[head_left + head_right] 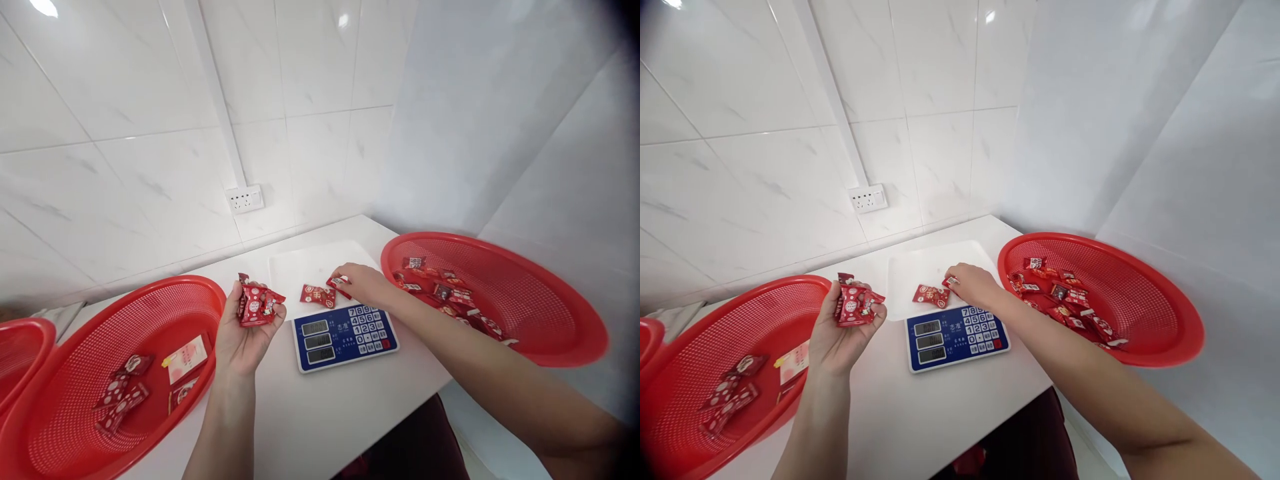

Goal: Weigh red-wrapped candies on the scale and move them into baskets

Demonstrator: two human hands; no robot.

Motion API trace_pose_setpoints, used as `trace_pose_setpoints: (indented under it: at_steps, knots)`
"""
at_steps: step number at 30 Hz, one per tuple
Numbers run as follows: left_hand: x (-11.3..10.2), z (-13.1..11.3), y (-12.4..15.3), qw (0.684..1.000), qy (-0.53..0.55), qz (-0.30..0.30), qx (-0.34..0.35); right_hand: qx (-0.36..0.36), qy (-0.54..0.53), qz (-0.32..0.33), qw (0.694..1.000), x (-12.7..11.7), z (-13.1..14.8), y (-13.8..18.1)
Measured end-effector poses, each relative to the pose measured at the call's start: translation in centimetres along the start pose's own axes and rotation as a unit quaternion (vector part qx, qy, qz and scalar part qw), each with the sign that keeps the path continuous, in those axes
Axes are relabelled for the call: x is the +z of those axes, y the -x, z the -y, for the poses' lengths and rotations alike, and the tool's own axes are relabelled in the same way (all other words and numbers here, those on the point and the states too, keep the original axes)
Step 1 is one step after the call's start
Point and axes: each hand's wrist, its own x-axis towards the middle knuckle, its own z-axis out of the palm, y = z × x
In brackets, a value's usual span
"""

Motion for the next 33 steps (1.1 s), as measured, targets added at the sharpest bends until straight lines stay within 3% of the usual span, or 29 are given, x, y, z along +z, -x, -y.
trace_pose_setpoints:
  at_steps: [6,10,13,16,19,26,33]
  knots:
    - [-0.1,0.2,0.0,1.0,-0.003,0.014,-0.007,0.03,0.11,0.019,0.993,0.1,-1.5,-0.7]
    - [-0.1,0.3,-0.1,1.0,-0.004,0.014,-0.006,0.018,0.126,-0.011,0.992,0.3,-1.0,-1.0]
    - [-0.1,0.2,-0.2,1.0,0.0,0.017,-0.002,-0.037,0.118,-0.018,0.992,0.5,0.1,-0.5]
    - [-0.2,0.1,-0.2,1.0,0.003,0.016,-0.001,-0.118,0.112,0.033,0.986,1.1,1.1,0.0]
    - [-0.1,0.1,-0.1,1.0,0.002,0.013,-0.001,-0.144,0.129,0.052,0.98,2.0,1.7,-0.5]
    - [0.2,0.0,0.1,1.0,-0.011,0.002,0.011,-0.065,0.179,-0.023,0.982,1.8,0.4,-2.6]
    - [0.0,0.2,-0.2,1.0,-0.005,0.008,-0.002,0.003,0.185,-0.026,0.982,0.7,-1.6,-2.6]
